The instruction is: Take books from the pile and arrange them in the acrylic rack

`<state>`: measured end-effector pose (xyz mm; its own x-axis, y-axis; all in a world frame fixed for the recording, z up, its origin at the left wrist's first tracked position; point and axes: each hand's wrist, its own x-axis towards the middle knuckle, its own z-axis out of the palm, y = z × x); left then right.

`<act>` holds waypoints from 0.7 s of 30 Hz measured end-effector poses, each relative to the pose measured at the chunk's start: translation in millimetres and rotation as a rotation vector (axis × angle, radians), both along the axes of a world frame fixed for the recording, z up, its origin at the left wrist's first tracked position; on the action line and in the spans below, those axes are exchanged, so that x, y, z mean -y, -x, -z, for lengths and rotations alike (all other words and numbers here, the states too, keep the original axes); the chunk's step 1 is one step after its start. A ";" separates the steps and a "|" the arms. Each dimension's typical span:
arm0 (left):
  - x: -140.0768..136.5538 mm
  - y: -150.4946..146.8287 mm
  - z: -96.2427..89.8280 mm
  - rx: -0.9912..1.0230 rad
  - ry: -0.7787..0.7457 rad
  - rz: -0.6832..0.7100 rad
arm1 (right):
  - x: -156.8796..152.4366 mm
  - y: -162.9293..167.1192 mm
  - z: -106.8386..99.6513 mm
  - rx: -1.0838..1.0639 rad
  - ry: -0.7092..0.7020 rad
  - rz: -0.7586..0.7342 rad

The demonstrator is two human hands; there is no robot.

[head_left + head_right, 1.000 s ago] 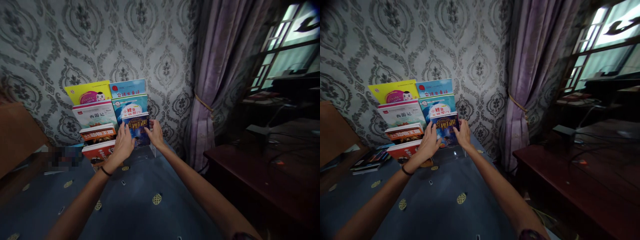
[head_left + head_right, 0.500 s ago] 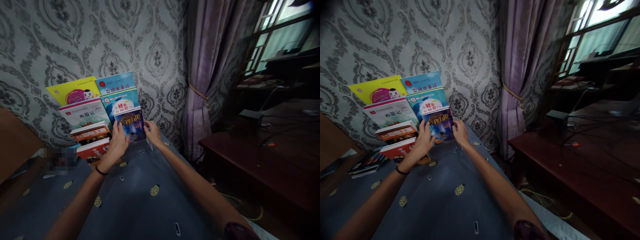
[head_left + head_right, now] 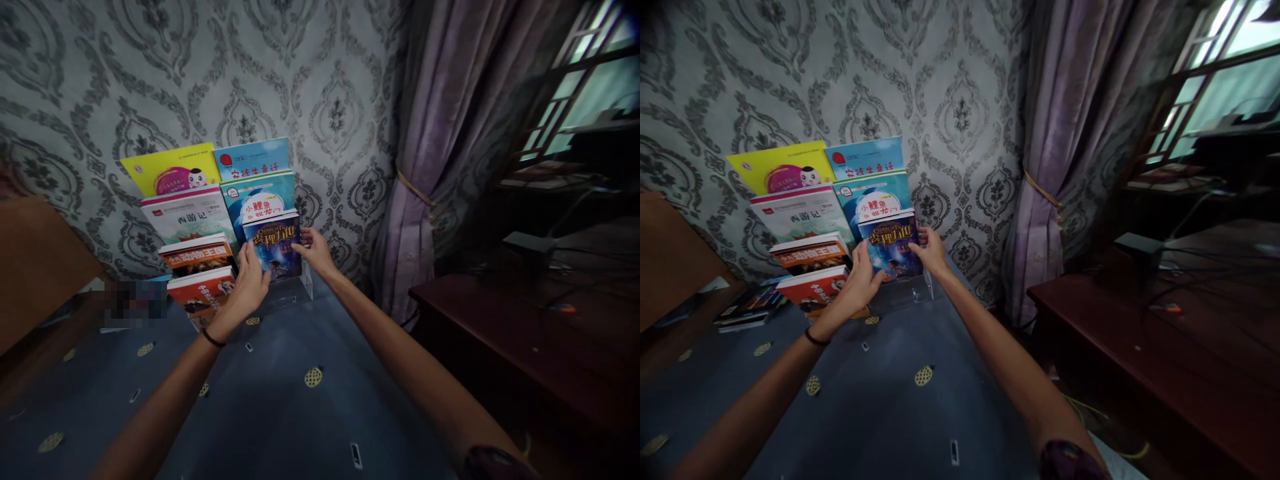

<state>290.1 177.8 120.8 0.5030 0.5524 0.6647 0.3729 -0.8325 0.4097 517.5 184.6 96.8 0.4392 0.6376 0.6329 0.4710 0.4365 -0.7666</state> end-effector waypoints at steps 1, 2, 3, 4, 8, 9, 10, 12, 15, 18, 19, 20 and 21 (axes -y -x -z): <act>0.2 0.2 0.0 0.019 0.004 0.006 | -1.3 -1.4 0.2 -0.002 0.006 -0.002; 0.4 0.4 -0.5 0.037 0.011 0.008 | -1.9 -2.5 0.0 0.002 0.016 -0.001; 0.6 0.8 -1.6 0.054 0.018 0.007 | -1.7 -3.3 -0.6 0.013 0.028 0.006; 0.9 1.1 -3.2 0.071 0.023 0.004 | -0.7 -3.5 -1.7 0.030 0.041 0.019; 3.1 1.4 -13.4 0.127 0.018 -0.005 | 7.7 -0.9 -9.0 0.123 0.071 0.107; 3.6 1.1 -16.3 0.137 0.018 -0.003 | 10.1 0.3 -11.3 0.143 0.070 0.129; 3.8 0.6 -19.1 0.145 0.021 0.001 | 12.1 1.4 -13.7 0.158 0.068 0.144; 3.3 -0.9 -24.1 0.157 0.027 0.009 | 15.1 2.9 -18.8 0.178 0.057 0.149; 1.3 -4.4 -29.9 0.181 0.041 -0.002 | 17.6 2.7 -25.5 0.185 0.039 0.099; 1.4 -7.3 -33.6 0.187 0.064 -0.042 | 18.9 0.2 -29.0 0.149 0.034 0.020; 2.0 -7.7 -34.5 0.175 0.072 -0.051 | 18.7 -0.9 -29.5 0.135 0.033 -0.013; 2.6 -7.9 -35.2 0.162 0.080 -0.057 | 18.0 -2.1 -29.8 0.125 0.032 -0.039; 3.3 -7.9 -35.9 0.151 0.087 -0.062 | 16.8 -3.2 -30.0 0.110 0.037 -0.063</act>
